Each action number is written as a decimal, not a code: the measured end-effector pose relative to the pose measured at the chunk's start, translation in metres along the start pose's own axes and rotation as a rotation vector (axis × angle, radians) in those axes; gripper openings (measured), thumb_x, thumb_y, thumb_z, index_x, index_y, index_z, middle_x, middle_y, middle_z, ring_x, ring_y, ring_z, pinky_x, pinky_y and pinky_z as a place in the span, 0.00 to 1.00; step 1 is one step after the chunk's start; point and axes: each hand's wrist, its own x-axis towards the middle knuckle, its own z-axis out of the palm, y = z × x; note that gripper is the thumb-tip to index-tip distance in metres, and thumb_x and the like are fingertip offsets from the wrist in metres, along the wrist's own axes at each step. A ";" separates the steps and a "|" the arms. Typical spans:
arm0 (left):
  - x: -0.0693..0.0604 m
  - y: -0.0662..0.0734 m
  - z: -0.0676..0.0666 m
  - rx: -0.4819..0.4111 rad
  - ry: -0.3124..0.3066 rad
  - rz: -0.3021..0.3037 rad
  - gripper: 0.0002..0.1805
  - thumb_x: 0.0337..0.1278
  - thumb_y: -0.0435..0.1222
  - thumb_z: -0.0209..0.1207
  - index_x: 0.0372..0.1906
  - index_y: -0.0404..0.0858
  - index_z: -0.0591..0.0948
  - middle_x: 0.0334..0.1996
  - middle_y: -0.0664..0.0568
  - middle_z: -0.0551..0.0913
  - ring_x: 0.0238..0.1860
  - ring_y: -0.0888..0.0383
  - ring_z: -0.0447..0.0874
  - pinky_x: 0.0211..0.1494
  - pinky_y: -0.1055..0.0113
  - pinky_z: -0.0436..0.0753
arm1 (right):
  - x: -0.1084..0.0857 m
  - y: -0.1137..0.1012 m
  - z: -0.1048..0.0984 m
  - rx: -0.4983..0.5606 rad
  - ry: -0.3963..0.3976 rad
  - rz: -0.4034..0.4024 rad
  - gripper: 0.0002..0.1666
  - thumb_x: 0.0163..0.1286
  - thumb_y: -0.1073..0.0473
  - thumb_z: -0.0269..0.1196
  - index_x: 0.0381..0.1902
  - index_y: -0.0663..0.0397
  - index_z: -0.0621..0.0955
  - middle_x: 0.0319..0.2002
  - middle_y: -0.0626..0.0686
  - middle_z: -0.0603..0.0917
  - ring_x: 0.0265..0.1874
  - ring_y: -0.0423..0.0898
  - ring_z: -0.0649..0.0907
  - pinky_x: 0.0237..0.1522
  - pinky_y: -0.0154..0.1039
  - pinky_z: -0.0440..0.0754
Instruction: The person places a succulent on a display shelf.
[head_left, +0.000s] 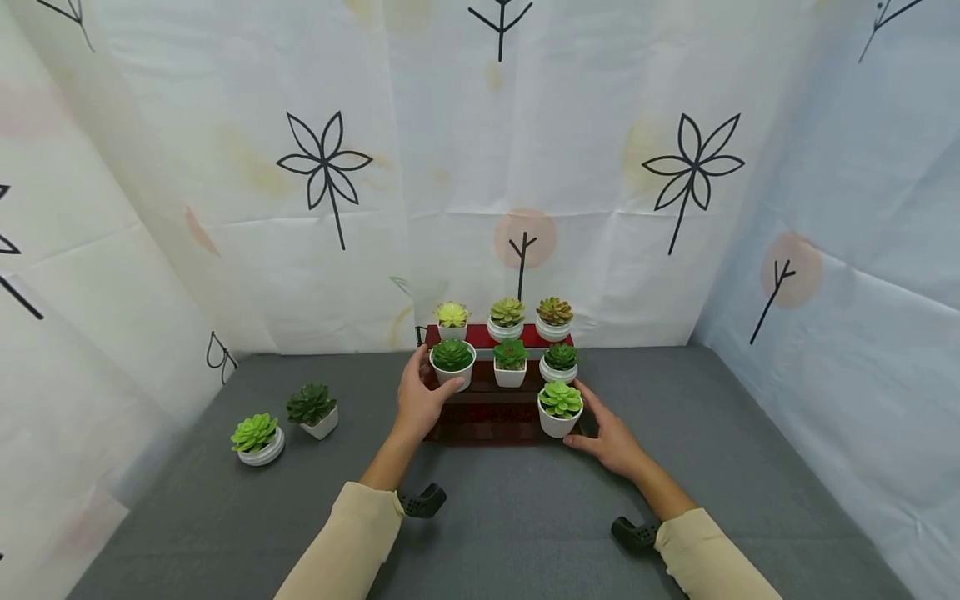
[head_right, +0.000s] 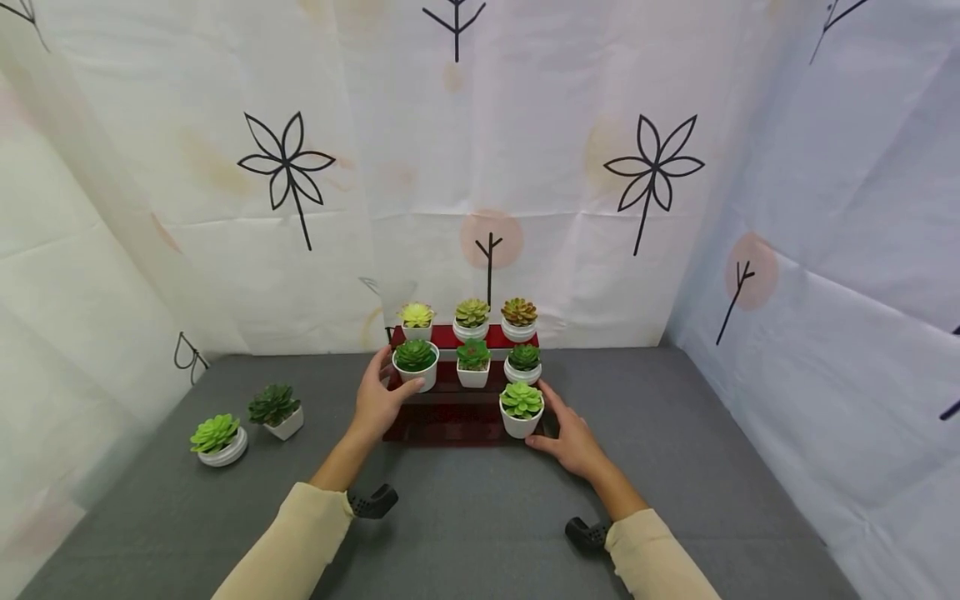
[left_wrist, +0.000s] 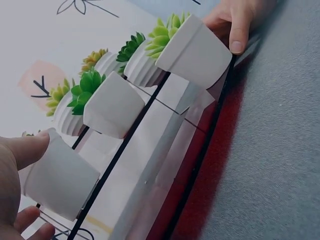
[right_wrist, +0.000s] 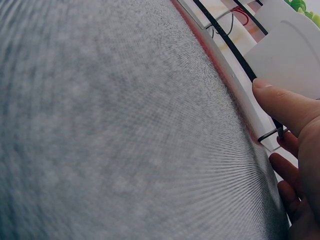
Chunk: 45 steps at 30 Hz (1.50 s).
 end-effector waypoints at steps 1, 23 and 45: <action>-0.001 -0.001 -0.001 0.000 0.002 0.004 0.46 0.51 0.38 0.72 0.73 0.34 0.61 0.65 0.38 0.67 0.63 0.41 0.67 0.64 0.47 0.67 | 0.000 0.000 0.000 0.004 0.002 0.000 0.58 0.58 0.54 0.74 0.78 0.47 0.53 0.67 0.66 0.68 0.67 0.64 0.65 0.62 0.67 0.60; -0.027 -0.028 -0.037 0.124 -0.017 0.070 0.40 0.57 0.38 0.68 0.72 0.39 0.63 0.65 0.40 0.68 0.64 0.41 0.64 0.61 0.41 0.68 | -0.001 0.001 0.001 0.002 0.002 -0.001 0.58 0.58 0.54 0.74 0.78 0.47 0.53 0.69 0.66 0.65 0.67 0.64 0.65 0.62 0.67 0.60; -0.051 -0.036 -0.078 0.343 0.086 0.410 0.17 0.54 0.31 0.69 0.50 0.37 0.83 0.45 0.46 0.83 0.47 0.50 0.80 0.49 0.52 0.79 | 0.000 -0.002 -0.001 0.006 0.005 -0.003 0.58 0.57 0.55 0.74 0.77 0.47 0.53 0.70 0.65 0.64 0.67 0.64 0.64 0.62 0.67 0.60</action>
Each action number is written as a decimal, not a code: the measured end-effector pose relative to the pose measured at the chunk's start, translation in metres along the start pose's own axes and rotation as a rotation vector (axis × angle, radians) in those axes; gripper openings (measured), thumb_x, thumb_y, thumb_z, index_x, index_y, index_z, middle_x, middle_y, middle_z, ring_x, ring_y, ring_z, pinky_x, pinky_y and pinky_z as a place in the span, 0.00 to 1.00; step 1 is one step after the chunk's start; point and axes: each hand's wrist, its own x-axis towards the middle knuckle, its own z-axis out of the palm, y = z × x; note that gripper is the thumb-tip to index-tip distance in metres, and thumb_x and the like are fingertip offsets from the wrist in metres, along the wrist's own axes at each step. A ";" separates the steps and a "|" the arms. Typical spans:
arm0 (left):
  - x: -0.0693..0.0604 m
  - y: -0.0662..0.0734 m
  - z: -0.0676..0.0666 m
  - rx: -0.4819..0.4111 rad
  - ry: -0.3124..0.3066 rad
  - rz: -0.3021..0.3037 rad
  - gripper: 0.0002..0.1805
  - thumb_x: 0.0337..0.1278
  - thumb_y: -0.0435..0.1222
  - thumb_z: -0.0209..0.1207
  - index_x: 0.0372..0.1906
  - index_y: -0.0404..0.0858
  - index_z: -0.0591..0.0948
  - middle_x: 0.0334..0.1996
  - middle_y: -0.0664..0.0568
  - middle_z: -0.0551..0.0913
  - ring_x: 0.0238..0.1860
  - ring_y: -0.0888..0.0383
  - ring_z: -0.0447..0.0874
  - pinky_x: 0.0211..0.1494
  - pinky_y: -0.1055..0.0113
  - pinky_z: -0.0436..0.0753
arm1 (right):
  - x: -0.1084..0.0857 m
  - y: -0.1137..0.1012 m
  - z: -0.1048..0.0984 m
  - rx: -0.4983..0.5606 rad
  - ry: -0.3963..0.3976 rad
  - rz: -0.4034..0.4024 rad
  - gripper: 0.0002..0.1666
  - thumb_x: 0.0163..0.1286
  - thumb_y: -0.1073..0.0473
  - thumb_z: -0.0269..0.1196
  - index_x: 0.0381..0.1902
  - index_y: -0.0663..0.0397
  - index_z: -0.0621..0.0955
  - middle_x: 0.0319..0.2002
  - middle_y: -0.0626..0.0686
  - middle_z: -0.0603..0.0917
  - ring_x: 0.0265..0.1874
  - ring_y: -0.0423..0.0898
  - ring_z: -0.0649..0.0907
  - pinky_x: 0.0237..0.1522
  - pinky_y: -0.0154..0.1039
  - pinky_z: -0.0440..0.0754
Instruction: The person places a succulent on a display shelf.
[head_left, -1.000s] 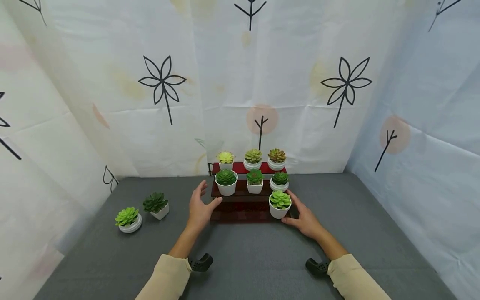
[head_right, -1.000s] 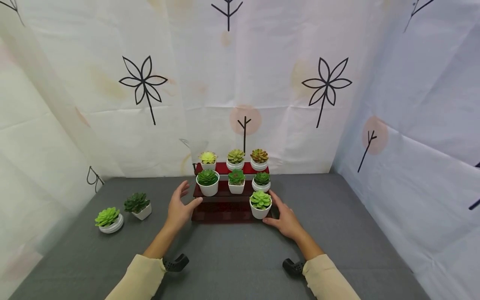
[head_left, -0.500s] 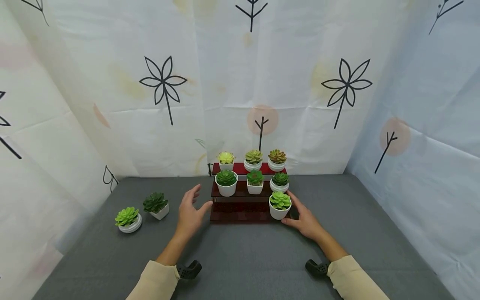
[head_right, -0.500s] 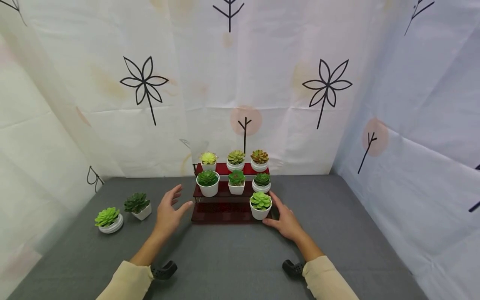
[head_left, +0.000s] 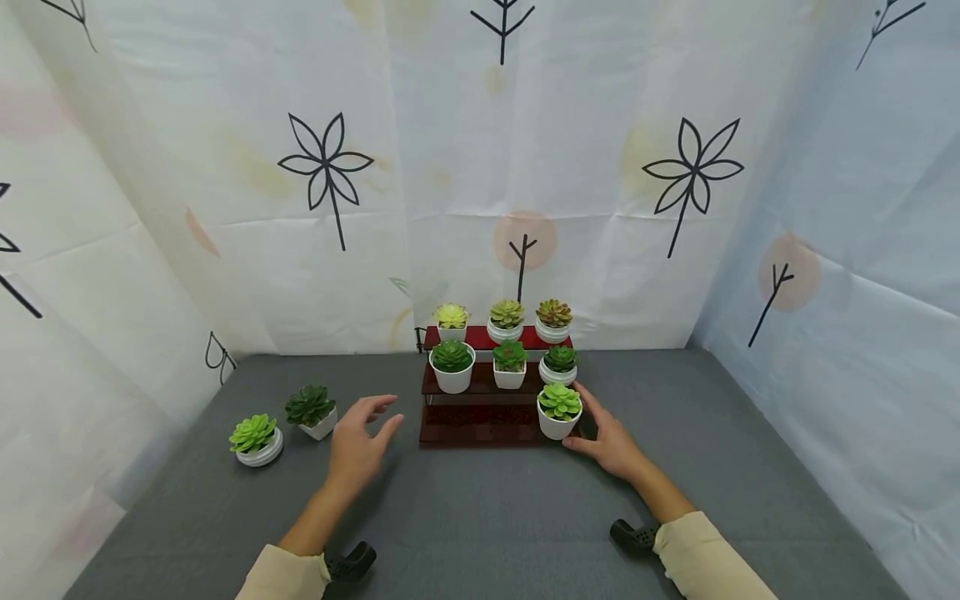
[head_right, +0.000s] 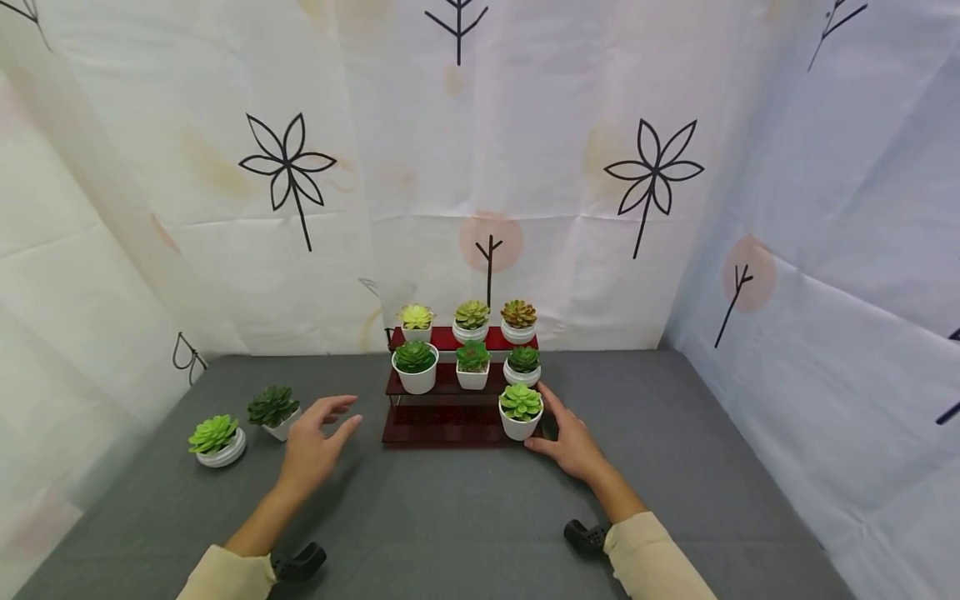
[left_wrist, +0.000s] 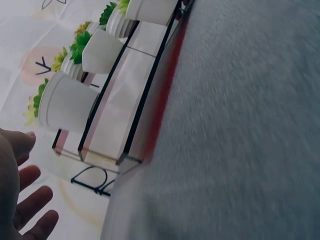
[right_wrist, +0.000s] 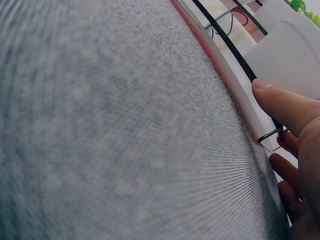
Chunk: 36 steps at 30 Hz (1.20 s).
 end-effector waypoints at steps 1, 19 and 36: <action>-0.001 -0.001 -0.002 0.004 0.001 0.009 0.16 0.54 0.31 0.69 0.50 0.37 0.83 0.44 0.47 0.83 0.46 0.50 0.81 0.48 0.53 0.79 | 0.000 0.000 0.000 0.002 0.001 0.000 0.58 0.57 0.55 0.74 0.77 0.47 0.53 0.70 0.65 0.64 0.67 0.64 0.65 0.62 0.67 0.60; -0.025 -0.024 -0.044 0.041 0.048 0.024 0.10 0.57 0.28 0.66 0.44 0.39 0.86 0.37 0.56 0.86 0.37 0.59 0.82 0.41 0.74 0.74 | 0.000 -0.001 -0.001 -0.020 0.002 0.012 0.58 0.58 0.53 0.74 0.77 0.48 0.53 0.70 0.66 0.64 0.67 0.65 0.65 0.61 0.67 0.61; -0.026 -0.035 -0.080 0.130 0.187 0.126 0.16 0.46 0.22 0.68 0.44 0.33 0.85 0.33 0.47 0.84 0.37 0.57 0.79 0.47 0.79 0.68 | -0.001 0.000 0.000 -0.002 0.012 -0.013 0.57 0.57 0.53 0.74 0.77 0.47 0.54 0.68 0.65 0.67 0.67 0.64 0.65 0.61 0.68 0.60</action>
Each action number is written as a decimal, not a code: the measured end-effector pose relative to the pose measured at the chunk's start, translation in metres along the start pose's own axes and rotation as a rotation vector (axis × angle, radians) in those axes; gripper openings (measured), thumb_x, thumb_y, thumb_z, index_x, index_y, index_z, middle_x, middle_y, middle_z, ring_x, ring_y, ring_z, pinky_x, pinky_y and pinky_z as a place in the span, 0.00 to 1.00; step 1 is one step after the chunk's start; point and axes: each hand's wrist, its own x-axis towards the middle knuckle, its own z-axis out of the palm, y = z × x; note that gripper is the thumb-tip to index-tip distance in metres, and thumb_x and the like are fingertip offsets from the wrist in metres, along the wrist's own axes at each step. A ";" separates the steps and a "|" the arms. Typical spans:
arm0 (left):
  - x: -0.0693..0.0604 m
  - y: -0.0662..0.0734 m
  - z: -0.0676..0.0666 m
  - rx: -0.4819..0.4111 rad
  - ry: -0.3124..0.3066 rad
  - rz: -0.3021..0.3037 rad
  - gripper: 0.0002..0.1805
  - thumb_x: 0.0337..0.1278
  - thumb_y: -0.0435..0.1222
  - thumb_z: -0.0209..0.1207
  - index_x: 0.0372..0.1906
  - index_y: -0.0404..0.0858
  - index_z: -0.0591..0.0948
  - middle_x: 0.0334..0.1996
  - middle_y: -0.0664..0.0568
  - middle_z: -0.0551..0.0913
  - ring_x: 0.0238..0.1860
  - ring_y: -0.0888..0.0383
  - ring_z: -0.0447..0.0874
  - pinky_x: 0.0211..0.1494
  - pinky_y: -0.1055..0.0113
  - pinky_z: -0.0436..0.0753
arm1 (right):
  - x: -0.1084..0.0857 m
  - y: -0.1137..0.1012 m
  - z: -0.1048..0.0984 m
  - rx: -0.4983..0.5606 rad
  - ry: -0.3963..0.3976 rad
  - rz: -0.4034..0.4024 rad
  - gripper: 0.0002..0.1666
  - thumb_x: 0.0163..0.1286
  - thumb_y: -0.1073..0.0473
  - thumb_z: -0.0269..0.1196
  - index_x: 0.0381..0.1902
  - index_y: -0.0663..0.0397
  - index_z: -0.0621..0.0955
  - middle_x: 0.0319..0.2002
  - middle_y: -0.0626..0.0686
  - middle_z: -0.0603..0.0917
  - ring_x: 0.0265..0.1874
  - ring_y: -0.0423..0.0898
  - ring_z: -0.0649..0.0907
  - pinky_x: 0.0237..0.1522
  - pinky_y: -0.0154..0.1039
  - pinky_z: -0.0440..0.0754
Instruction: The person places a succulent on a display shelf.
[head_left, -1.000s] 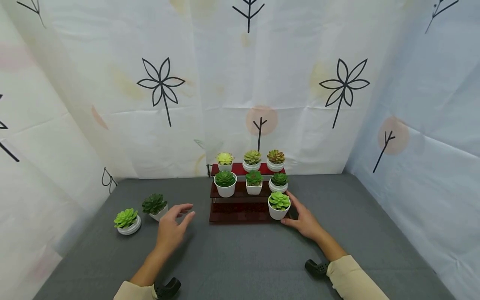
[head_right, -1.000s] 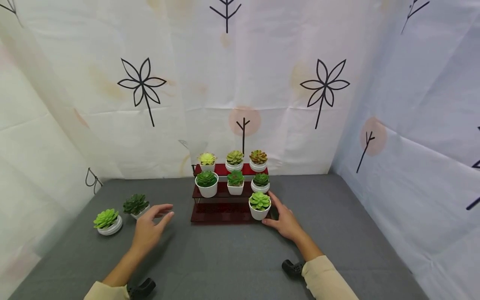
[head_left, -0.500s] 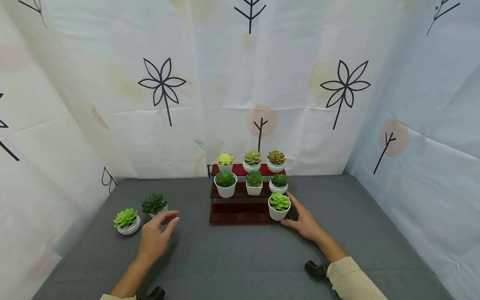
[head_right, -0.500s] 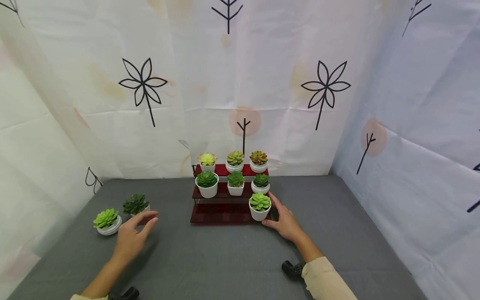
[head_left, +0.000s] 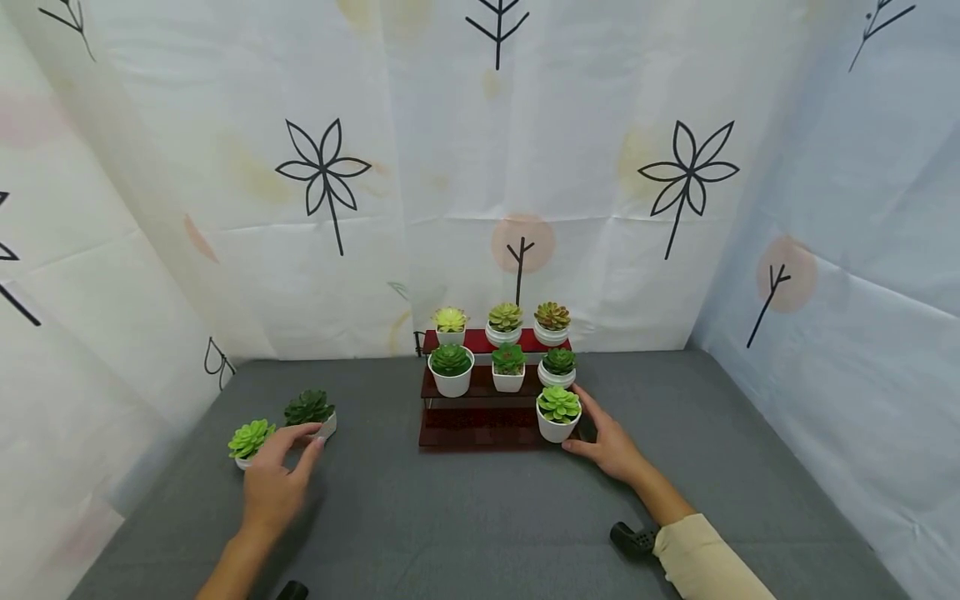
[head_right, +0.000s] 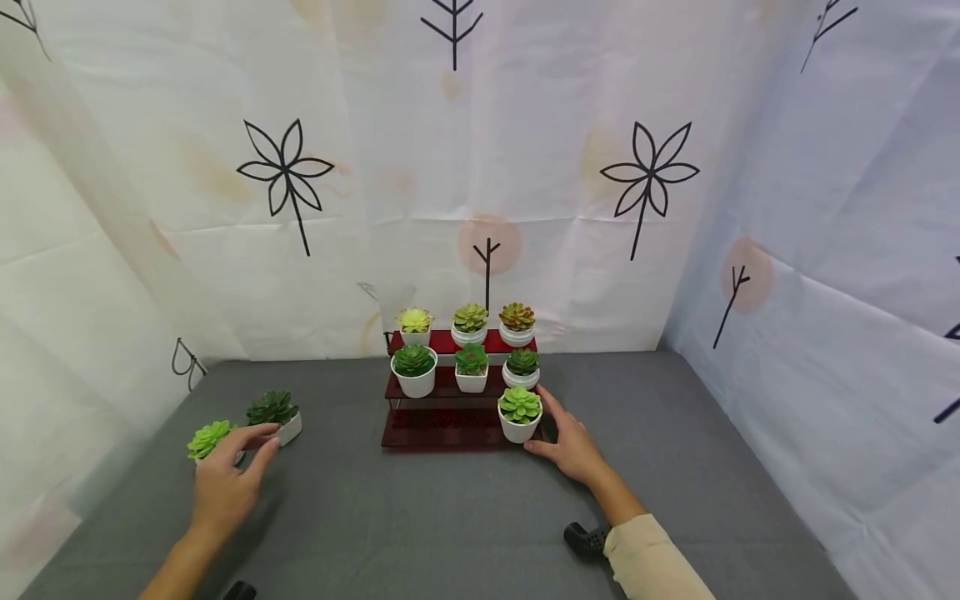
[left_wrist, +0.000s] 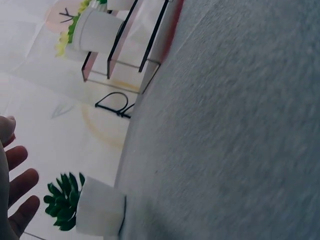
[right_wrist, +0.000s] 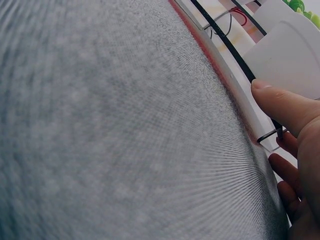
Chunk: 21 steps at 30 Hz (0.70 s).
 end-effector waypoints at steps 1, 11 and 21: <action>0.001 -0.001 -0.001 0.010 0.016 0.014 0.16 0.45 0.22 0.68 0.44 0.32 0.84 0.34 0.46 0.84 0.37 0.55 0.78 0.47 0.79 0.67 | 0.000 0.000 0.000 -0.002 -0.001 0.000 0.57 0.57 0.53 0.74 0.77 0.47 0.54 0.68 0.65 0.67 0.67 0.64 0.65 0.61 0.68 0.61; 0.008 -0.014 -0.016 0.059 0.078 0.022 0.21 0.41 0.24 0.71 0.46 0.29 0.83 0.47 0.37 0.81 0.50 0.38 0.75 0.63 0.75 0.61 | 0.000 0.000 0.000 -0.007 -0.012 0.020 0.57 0.58 0.51 0.73 0.78 0.46 0.53 0.69 0.65 0.65 0.67 0.64 0.65 0.60 0.68 0.61; 0.005 -0.027 -0.024 0.103 0.113 -0.018 0.26 0.44 0.30 0.70 0.52 0.27 0.80 0.56 0.31 0.74 0.55 0.32 0.68 0.60 0.45 0.65 | -0.001 0.000 0.001 -0.018 0.002 0.016 0.57 0.58 0.52 0.73 0.78 0.47 0.53 0.67 0.64 0.68 0.66 0.63 0.67 0.61 0.66 0.62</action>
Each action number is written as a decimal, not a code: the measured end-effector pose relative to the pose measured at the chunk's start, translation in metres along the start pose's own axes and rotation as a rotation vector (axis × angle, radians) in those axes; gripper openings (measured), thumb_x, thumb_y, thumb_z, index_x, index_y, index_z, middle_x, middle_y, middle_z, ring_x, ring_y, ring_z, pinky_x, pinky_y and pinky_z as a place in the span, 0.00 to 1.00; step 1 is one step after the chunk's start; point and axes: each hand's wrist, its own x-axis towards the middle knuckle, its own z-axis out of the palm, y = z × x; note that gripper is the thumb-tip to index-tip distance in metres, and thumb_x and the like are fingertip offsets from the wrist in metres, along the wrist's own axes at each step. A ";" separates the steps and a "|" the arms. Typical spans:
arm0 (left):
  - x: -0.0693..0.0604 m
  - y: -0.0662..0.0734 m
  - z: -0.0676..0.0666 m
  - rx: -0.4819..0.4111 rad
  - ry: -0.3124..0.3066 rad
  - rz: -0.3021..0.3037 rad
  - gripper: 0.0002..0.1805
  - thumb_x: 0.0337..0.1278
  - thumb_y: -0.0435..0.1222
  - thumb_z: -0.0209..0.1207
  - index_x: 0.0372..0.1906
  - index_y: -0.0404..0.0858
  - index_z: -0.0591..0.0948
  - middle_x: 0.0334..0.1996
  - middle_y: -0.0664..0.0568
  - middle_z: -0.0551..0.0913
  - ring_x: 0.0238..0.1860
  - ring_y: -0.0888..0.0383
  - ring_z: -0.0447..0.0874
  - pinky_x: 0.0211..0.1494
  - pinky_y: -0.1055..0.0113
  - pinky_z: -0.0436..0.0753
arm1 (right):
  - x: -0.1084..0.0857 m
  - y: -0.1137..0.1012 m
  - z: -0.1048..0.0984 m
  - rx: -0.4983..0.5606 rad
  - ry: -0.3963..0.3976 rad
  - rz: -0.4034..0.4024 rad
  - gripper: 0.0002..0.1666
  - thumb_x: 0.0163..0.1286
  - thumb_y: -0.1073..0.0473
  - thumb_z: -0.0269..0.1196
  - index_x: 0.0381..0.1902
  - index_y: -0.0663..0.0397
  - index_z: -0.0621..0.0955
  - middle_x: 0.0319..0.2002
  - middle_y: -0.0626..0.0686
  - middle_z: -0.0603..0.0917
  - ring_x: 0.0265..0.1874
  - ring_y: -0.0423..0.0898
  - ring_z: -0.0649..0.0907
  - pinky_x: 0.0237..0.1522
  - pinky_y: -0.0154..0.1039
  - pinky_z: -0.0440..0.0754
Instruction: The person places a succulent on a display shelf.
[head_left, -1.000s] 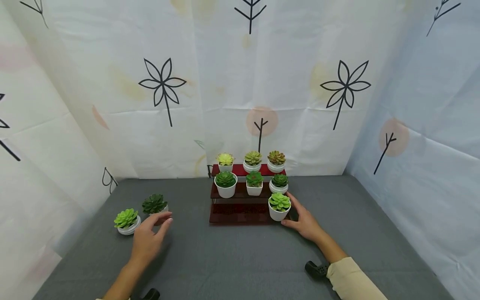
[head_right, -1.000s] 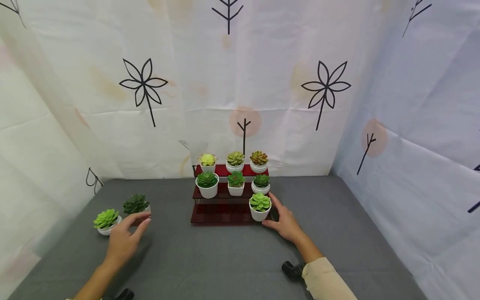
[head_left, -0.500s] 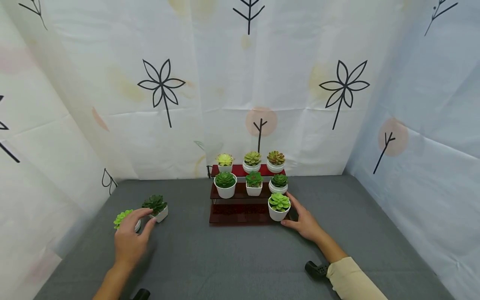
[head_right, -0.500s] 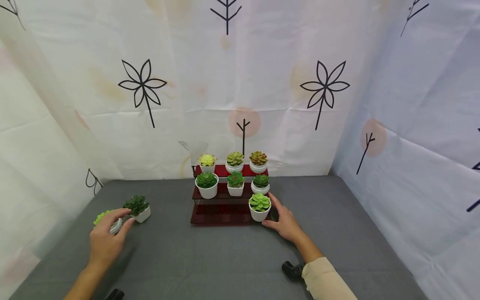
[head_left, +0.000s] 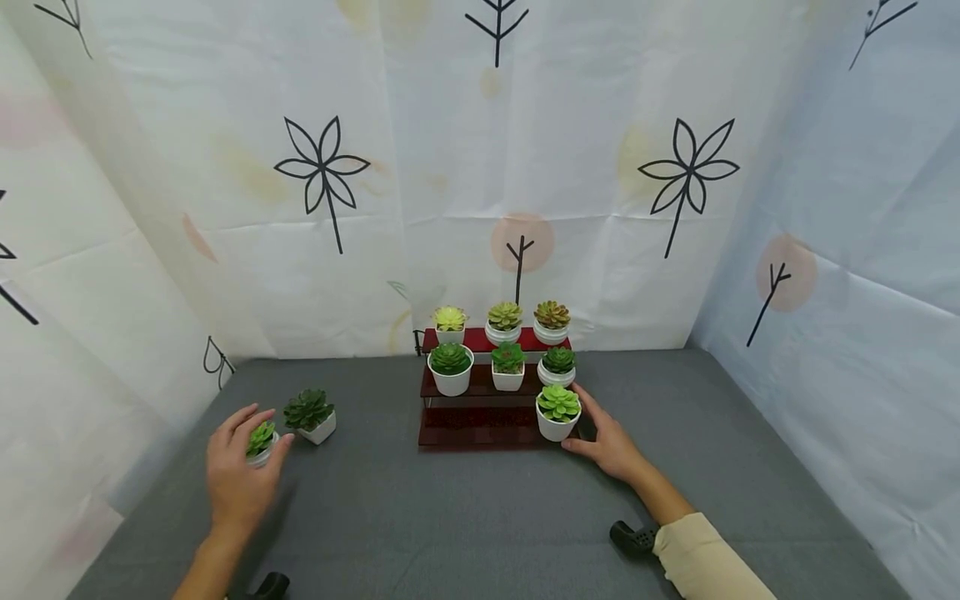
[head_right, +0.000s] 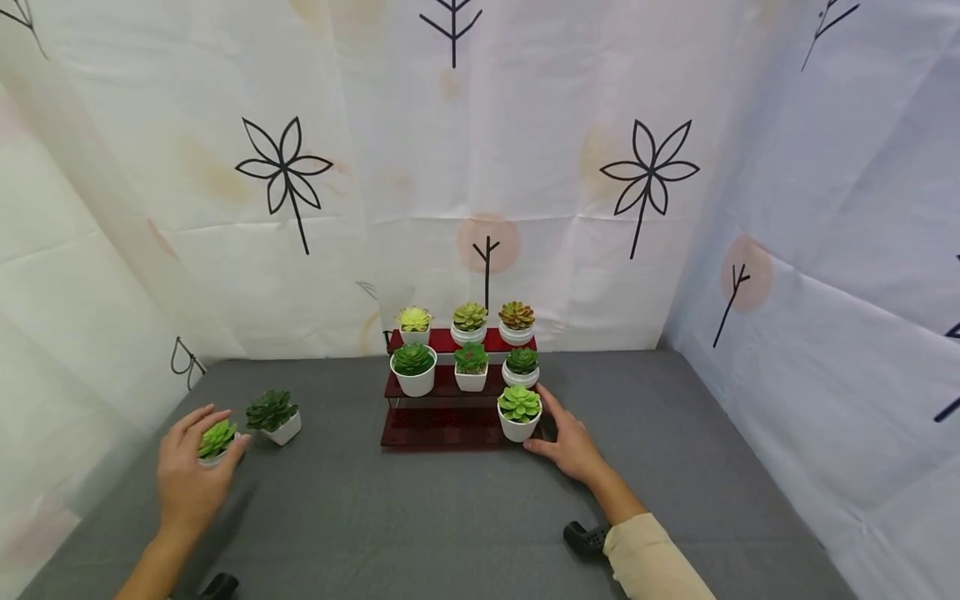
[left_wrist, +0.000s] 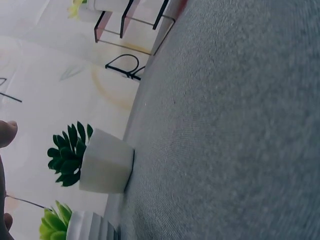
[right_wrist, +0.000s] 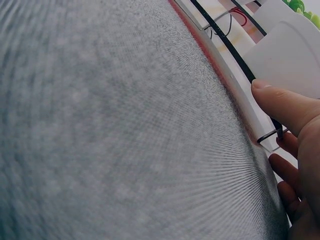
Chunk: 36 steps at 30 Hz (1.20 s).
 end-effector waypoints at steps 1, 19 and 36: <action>0.000 -0.002 0.000 -0.002 0.010 -0.004 0.26 0.46 0.33 0.70 0.53 0.28 0.80 0.57 0.31 0.74 0.56 0.31 0.68 0.60 0.43 0.65 | 0.000 0.000 0.000 -0.004 0.002 -0.002 0.57 0.58 0.52 0.73 0.78 0.47 0.53 0.67 0.64 0.69 0.65 0.63 0.68 0.61 0.66 0.62; -0.013 -0.022 -0.007 -0.007 -0.021 -0.306 0.52 0.36 0.24 0.75 0.72 0.37 0.63 0.68 0.33 0.61 0.64 0.34 0.59 0.62 0.36 0.59 | -0.001 -0.001 0.001 0.000 0.004 0.013 0.58 0.57 0.54 0.74 0.77 0.48 0.54 0.68 0.65 0.67 0.66 0.64 0.66 0.61 0.67 0.61; -0.015 -0.036 -0.007 -0.072 -0.287 -0.737 0.58 0.52 0.38 0.70 0.77 0.35 0.42 0.71 0.27 0.50 0.70 0.32 0.49 0.67 0.36 0.53 | 0.001 0.000 0.001 -0.004 -0.005 0.001 0.57 0.58 0.54 0.73 0.77 0.46 0.53 0.69 0.65 0.66 0.66 0.64 0.66 0.62 0.67 0.60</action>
